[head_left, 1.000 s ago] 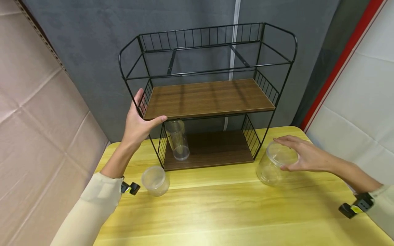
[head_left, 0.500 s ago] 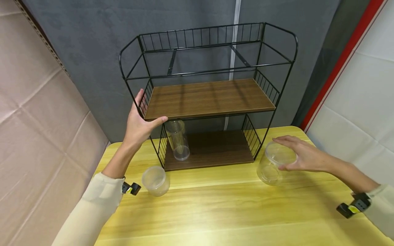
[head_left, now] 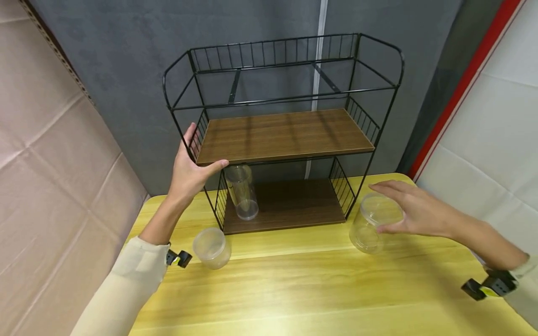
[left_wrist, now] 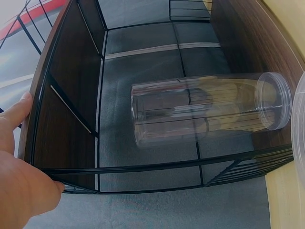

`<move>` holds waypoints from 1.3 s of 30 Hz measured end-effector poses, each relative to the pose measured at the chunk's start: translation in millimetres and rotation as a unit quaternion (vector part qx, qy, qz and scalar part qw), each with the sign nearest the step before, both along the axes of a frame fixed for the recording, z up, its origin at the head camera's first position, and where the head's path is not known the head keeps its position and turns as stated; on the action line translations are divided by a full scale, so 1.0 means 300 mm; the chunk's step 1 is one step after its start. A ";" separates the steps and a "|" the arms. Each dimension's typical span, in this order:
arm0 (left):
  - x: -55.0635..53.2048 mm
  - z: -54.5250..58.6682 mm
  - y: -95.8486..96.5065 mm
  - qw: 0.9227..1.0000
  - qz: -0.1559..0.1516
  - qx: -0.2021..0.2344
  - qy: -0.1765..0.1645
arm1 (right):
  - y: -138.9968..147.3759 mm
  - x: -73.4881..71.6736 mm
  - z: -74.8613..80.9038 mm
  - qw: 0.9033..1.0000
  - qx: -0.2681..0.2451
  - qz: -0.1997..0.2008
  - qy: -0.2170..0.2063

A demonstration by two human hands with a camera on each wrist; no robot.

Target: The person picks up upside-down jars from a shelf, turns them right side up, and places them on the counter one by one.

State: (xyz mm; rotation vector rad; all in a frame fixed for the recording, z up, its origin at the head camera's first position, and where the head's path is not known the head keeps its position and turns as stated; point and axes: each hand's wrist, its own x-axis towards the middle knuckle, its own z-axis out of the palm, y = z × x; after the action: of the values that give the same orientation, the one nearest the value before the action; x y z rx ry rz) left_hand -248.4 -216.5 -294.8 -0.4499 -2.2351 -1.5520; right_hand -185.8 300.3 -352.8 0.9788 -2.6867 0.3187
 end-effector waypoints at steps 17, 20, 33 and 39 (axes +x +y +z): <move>0.007 -0.004 -0.012 1.000 0.004 0.003 -0.008 | -0.253 -0.009 0.044 0.997 -0.029 0.058 -0.028; 0.006 -0.005 -0.013 1.000 0.005 -0.001 -0.009 | -0.291 -0.023 0.039 0.997 -0.035 0.055 -0.042; 0.002 -0.004 -0.004 1.000 0.005 -0.002 -0.009 | -0.459 -0.108 0.011 0.988 -0.079 0.065 -0.114; -0.001 -0.001 -0.001 1.000 0.004 -0.007 -0.010 | -0.537 -0.148 -0.021 0.985 -0.097 0.073 -0.125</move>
State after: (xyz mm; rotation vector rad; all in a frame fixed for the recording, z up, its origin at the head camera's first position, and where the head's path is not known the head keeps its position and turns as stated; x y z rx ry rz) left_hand -248.7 -216.7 -295.1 -0.4293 -2.2614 -1.5448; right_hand -230.2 139.3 -359.2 1.1430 -2.7379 0.7646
